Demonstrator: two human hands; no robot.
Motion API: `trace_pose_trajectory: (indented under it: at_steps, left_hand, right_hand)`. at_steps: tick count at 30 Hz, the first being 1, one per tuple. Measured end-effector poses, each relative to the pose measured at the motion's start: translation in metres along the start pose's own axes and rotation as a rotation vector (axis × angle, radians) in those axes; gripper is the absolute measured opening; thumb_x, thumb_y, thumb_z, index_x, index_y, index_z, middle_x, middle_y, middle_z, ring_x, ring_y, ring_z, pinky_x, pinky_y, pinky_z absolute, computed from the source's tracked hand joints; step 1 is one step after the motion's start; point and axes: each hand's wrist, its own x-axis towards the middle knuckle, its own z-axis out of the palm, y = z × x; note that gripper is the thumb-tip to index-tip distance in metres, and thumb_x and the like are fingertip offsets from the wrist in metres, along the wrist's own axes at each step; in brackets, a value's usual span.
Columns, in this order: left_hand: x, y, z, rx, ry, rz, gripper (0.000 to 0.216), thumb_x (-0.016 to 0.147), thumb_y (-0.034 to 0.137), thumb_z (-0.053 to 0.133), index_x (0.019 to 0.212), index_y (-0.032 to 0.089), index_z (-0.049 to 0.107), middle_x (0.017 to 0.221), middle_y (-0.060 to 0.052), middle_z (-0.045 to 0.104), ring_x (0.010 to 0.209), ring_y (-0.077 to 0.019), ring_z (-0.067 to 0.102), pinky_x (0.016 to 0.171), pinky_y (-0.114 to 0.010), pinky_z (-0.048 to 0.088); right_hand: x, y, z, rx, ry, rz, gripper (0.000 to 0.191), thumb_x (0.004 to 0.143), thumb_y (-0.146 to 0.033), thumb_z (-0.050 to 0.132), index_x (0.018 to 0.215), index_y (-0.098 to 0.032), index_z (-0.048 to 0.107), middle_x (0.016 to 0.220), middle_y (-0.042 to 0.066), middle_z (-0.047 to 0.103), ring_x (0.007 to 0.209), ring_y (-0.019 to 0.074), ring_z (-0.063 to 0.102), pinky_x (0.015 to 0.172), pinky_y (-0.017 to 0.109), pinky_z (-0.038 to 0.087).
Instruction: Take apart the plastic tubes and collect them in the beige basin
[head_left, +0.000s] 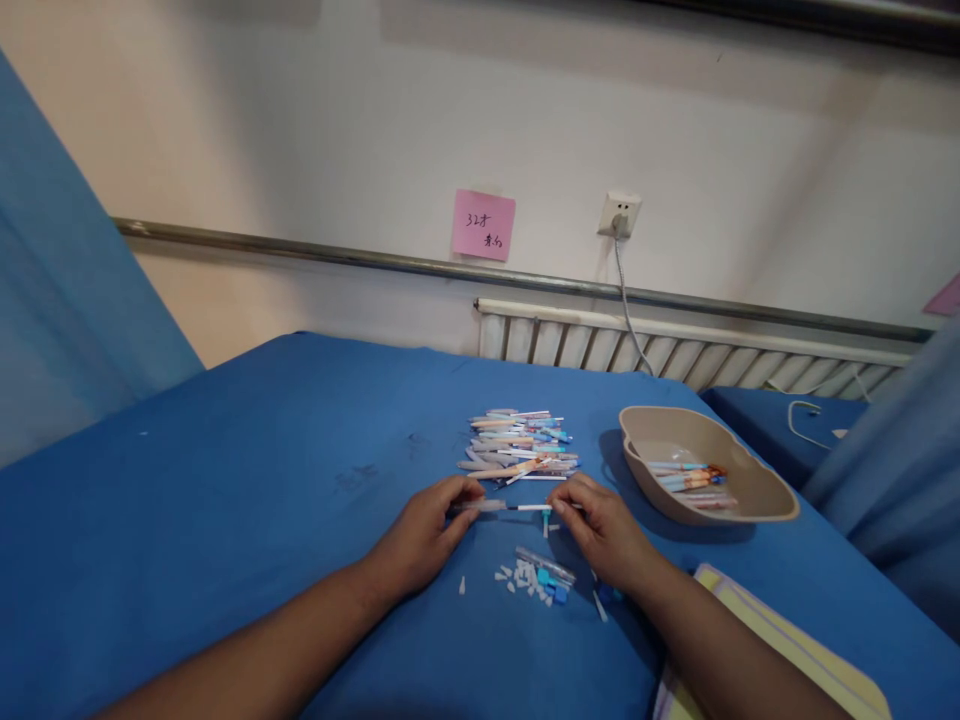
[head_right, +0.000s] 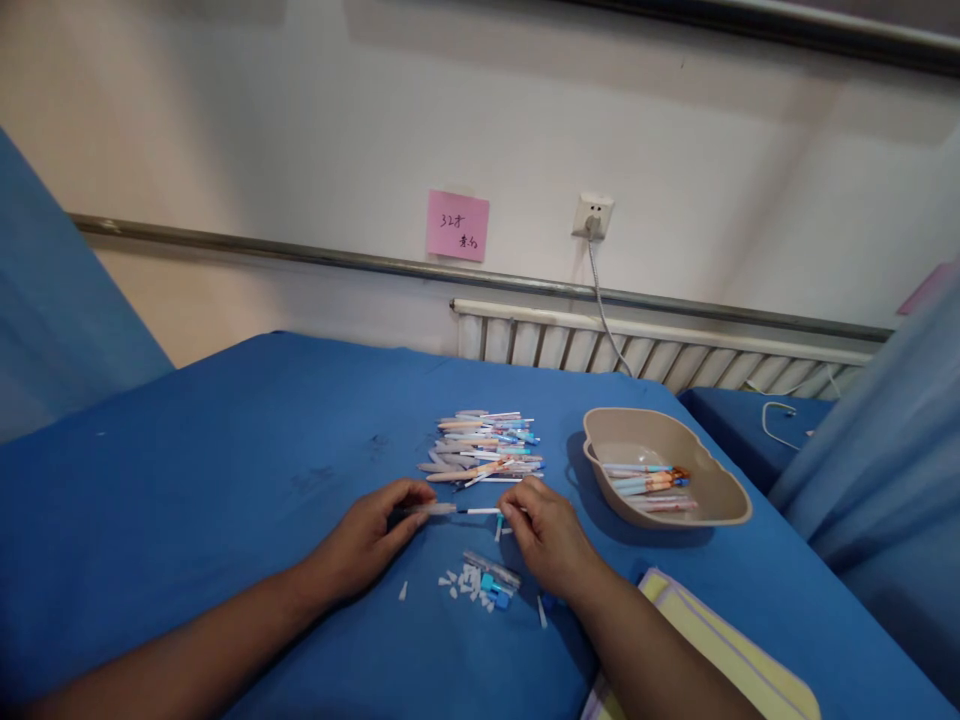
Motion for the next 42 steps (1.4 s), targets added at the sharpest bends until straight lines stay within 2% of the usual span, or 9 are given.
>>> trace_pose_trajectory:
  at_steps: [15, 25, 32, 37, 42]
  left_hand:
    - [-0.004, 0.007, -0.001, -0.009, 0.009, 0.015, 0.017, 0.080, 0.022, 0.054, 0.096, 0.022, 0.059, 0.094, -0.002, 0.065, 0.088, -0.0184, 0.059, 0.081, -0.029, 0.045]
    - [-0.014, 0.026, -0.003, -0.050, 0.067, 0.087, 0.017, 0.082, 0.023, 0.055, 0.098, 0.021, 0.058, 0.094, 0.000, 0.064, 0.089, -0.0150, 0.059, 0.082, -0.026, 0.046]
    - [-0.016, 0.026, 0.001, -0.175, 0.123, 0.031, 0.019, 0.081, 0.024, 0.058, 0.100, 0.019, 0.058, 0.095, -0.002, 0.065, 0.089, -0.0157, 0.061, 0.083, -0.028, 0.047]
    - [-0.019, 0.024, 0.004, -0.274, 0.152, 0.021, 0.023, 0.081, 0.024, 0.058, 0.103, 0.019, 0.056, 0.097, -0.004, 0.065, 0.091, -0.0163, 0.061, 0.084, -0.029, 0.048]
    - [-0.022, 0.027, 0.004, -0.227, 0.169, 0.051, 0.023, 0.080, 0.021, 0.058, 0.103, 0.020, 0.056, 0.097, -0.003, 0.065, 0.091, -0.0160, 0.061, 0.085, -0.029, 0.047]
  right_hand:
    - [-0.001, 0.001, 0.001, 0.064, 0.033, 0.018, 0.018, 0.089, -0.025, 0.043, 0.077, -0.020, 0.056, 0.074, 0.000, 0.055, 0.072, 0.0141, 0.053, 0.068, 0.025, 0.039]
    - [-0.002, 0.005, 0.006, 0.221, -0.006, 0.113, 0.023, 0.086, -0.035, 0.045, 0.076, -0.019, 0.059, 0.071, 0.000, 0.055, 0.067, 0.0138, 0.052, 0.062, 0.024, 0.040]
    - [-0.004, 0.006, 0.011, 0.395, -0.032, 0.249, 0.030, 0.084, -0.046, 0.047, 0.080, -0.018, 0.058, 0.061, -0.002, 0.050, 0.057, 0.0119, 0.046, 0.053, 0.022, 0.037]
    - [-0.005, -0.002, 0.009, 0.426, -0.028, 0.261, 0.028, 0.083, -0.045, 0.049, 0.078, -0.018, 0.056, 0.062, -0.002, 0.048, 0.059, 0.0119, 0.044, 0.056, 0.023, 0.036]
    - [-0.008, -0.006, 0.008, 0.433, -0.036, 0.263, 0.026, 0.083, -0.044, 0.051, 0.078, -0.018, 0.056, 0.062, -0.003, 0.047, 0.058, 0.0115, 0.042, 0.055, 0.023, 0.034]
